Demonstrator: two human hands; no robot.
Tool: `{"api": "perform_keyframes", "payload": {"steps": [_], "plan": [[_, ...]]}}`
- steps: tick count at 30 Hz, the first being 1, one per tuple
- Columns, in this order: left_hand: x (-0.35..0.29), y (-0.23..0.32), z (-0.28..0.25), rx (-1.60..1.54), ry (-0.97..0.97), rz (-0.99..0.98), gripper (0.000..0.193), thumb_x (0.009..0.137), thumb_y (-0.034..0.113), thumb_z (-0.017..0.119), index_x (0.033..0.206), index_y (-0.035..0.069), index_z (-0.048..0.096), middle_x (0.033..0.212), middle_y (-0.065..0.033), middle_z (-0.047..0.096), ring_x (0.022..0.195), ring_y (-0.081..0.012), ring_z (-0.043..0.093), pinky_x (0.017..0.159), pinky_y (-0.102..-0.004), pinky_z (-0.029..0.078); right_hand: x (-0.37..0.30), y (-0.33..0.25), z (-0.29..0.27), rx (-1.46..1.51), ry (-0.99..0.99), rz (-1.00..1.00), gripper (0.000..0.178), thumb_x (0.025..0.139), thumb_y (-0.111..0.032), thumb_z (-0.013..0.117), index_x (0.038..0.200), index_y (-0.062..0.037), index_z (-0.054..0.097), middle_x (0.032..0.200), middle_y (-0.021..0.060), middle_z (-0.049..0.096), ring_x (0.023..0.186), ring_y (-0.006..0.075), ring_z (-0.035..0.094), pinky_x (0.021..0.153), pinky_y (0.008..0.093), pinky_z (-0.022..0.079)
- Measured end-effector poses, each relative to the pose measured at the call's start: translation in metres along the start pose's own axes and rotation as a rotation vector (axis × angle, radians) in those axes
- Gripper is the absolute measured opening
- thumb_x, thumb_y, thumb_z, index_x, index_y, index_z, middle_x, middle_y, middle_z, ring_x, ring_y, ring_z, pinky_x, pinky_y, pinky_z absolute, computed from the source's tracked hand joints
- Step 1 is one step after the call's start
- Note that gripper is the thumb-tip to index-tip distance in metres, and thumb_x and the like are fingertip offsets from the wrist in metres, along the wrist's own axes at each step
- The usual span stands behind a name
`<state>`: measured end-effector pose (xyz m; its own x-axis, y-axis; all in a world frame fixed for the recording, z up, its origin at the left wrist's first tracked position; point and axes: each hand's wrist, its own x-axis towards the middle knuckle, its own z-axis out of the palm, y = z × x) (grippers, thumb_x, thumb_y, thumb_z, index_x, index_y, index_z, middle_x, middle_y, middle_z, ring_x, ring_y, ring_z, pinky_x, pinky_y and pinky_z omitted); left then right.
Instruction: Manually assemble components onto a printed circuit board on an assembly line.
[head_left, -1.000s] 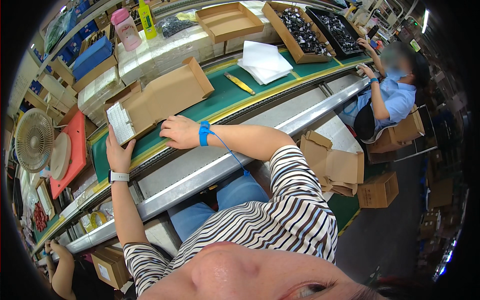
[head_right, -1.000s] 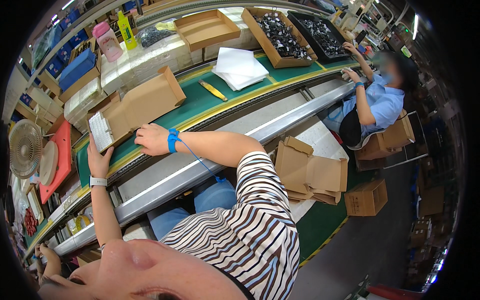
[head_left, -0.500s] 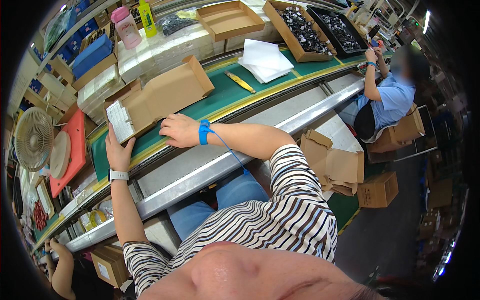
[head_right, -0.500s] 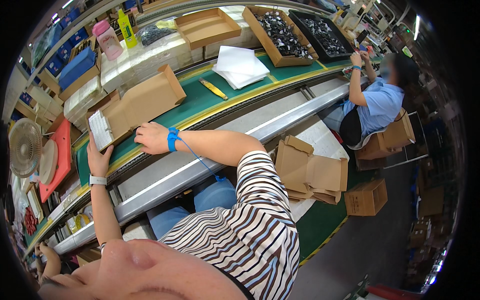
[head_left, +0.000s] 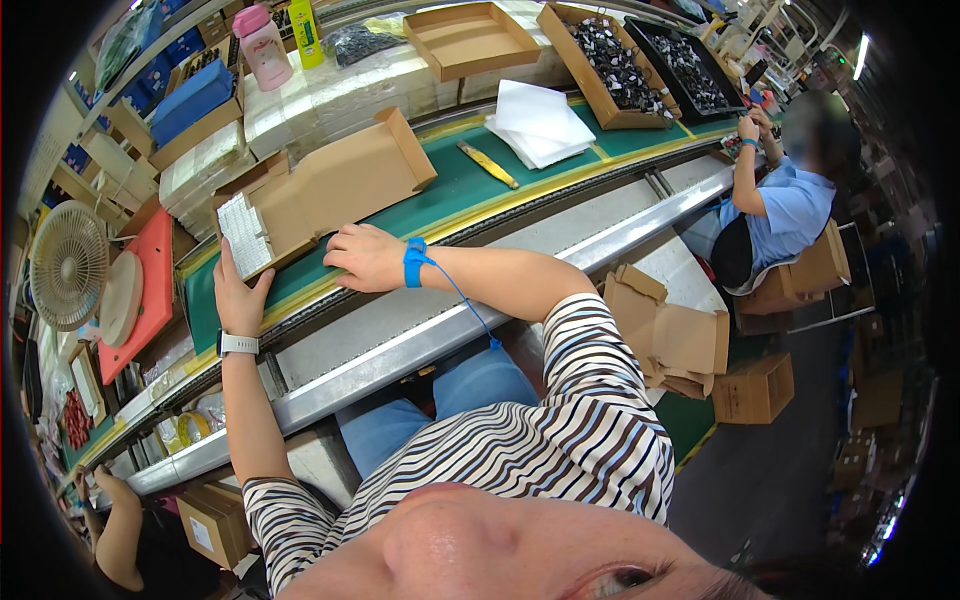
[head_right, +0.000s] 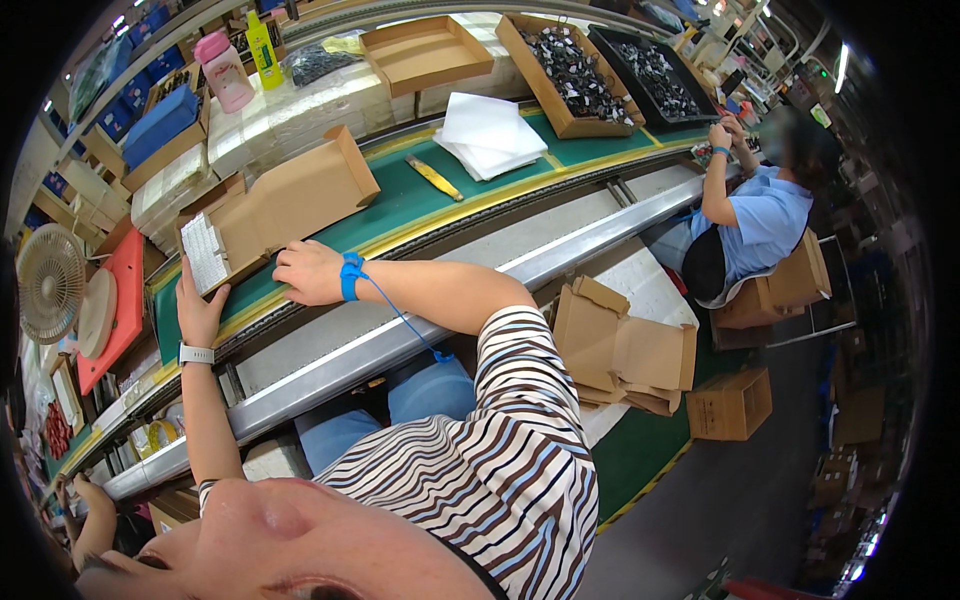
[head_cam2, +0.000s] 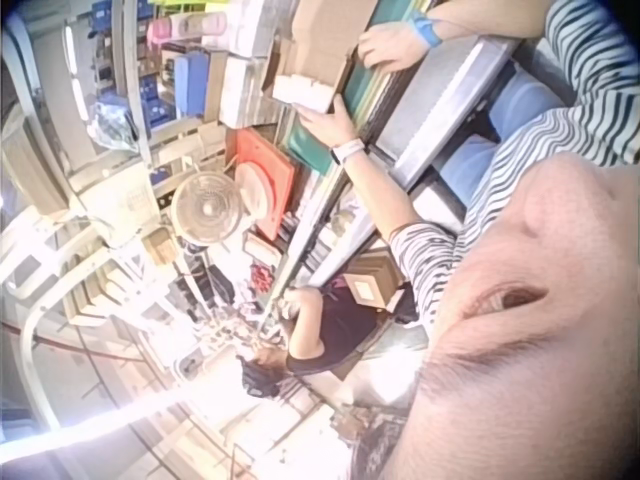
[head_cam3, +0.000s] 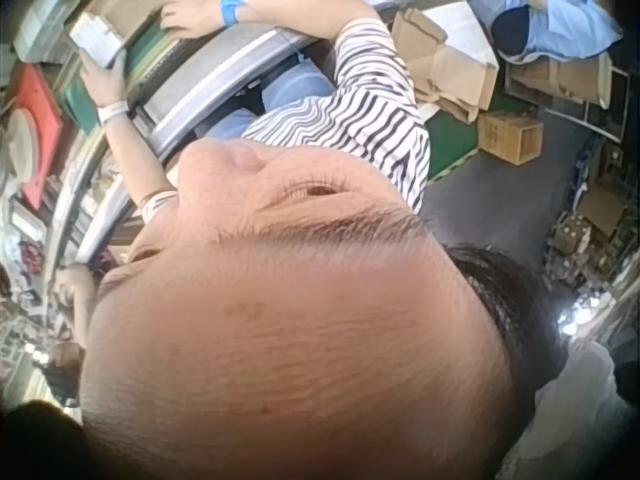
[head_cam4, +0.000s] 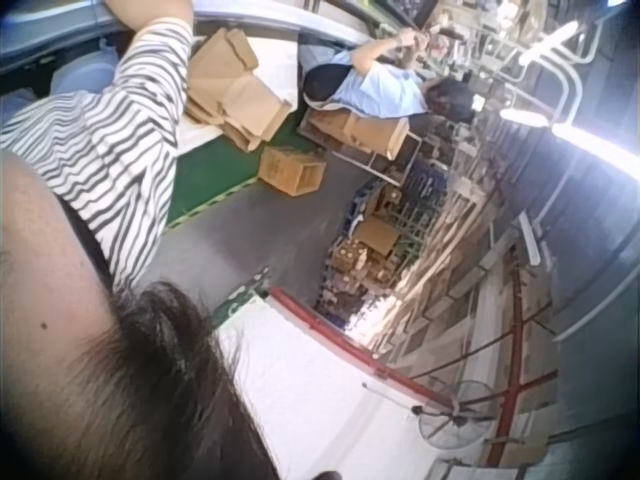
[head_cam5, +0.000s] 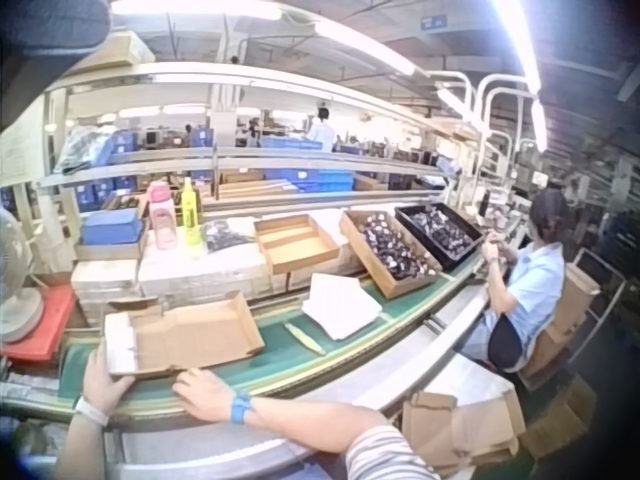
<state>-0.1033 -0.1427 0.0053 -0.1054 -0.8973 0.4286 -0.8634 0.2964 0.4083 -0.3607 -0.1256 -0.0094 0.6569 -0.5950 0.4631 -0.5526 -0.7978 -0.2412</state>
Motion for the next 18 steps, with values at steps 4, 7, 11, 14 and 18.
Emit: {"api": "perform_keyframes", "payload": {"steps": [4, 7, 11, 14, 18], "plan": [[0.002, 0.005, 0.002, 0.022, -0.008, -0.011, 0.084, 0.069, 0.022, 0.072, 0.136, 0.004, 0.025, 0.122, -0.0234, 0.042, 0.111, -0.0373, 0.043, 0.095, -0.0393, 0.036, -0.002, 0.001, 0.000, -0.010, 0.016, 0.006, 0.027, 0.070, -0.022, 0.065, 0.092, -0.0077, 0.059, 0.097, 0.0060, 0.054, 0.094, 0.0248, 0.049, 0.080, 0.0359, 0.042], [0.006, 0.005, 0.005, 0.000, -0.033, 0.007, 0.084, 0.069, 0.022, 0.072, 0.136, 0.002, 0.025, 0.123, -0.0228, 0.043, 0.112, -0.0371, 0.042, 0.096, -0.0393, 0.035, -0.003, 0.008, 0.002, -0.009, 0.040, -0.011, 0.026, 0.069, -0.022, 0.065, 0.091, -0.0083, 0.060, 0.095, 0.0066, 0.055, 0.092, 0.0253, 0.051, 0.078, 0.0360, 0.043], [0.010, -0.011, 0.007, 0.000, 0.002, 0.119, 0.080, 0.072, 0.023, 0.070, 0.135, -0.001, 0.027, 0.130, -0.0232, 0.039, 0.119, -0.0379, 0.037, 0.101, -0.0399, 0.029, 0.004, 0.009, 0.007, -0.063, 0.049, -0.030, 0.025, 0.067, -0.025, 0.064, 0.086, -0.0089, 0.062, 0.088, 0.0077, 0.057, 0.087, 0.0269, 0.054, 0.071, 0.0374, 0.046], [0.010, -0.015, 0.008, -0.008, -0.012, 0.072, 0.082, 0.073, 0.026, 0.070, 0.137, 0.004, 0.024, 0.130, -0.0246, 0.039, 0.117, -0.0391, 0.038, 0.098, -0.0413, 0.032, 0.003, 0.010, 0.009, -0.070, 0.076, -0.032, 0.024, 0.066, -0.028, 0.065, 0.083, -0.0119, 0.063, 0.087, 0.0059, 0.058, 0.087, 0.0255, 0.054, 0.071, 0.0374, 0.046], [0.009, -0.013, 0.011, 0.042, -0.020, 0.067, 0.081, 0.075, 0.027, 0.069, 0.138, 0.005, 0.023, 0.130, -0.0244, 0.038, 0.115, -0.0405, 0.039, 0.097, -0.0415, 0.033, -0.002, 0.011, 0.012, -0.087, 0.067, -0.008, 0.025, 0.069, -0.031, 0.064, 0.086, -0.0128, 0.064, 0.088, 0.0041, 0.058, 0.090, 0.0238, 0.052, 0.072, 0.0370, 0.044]]}}
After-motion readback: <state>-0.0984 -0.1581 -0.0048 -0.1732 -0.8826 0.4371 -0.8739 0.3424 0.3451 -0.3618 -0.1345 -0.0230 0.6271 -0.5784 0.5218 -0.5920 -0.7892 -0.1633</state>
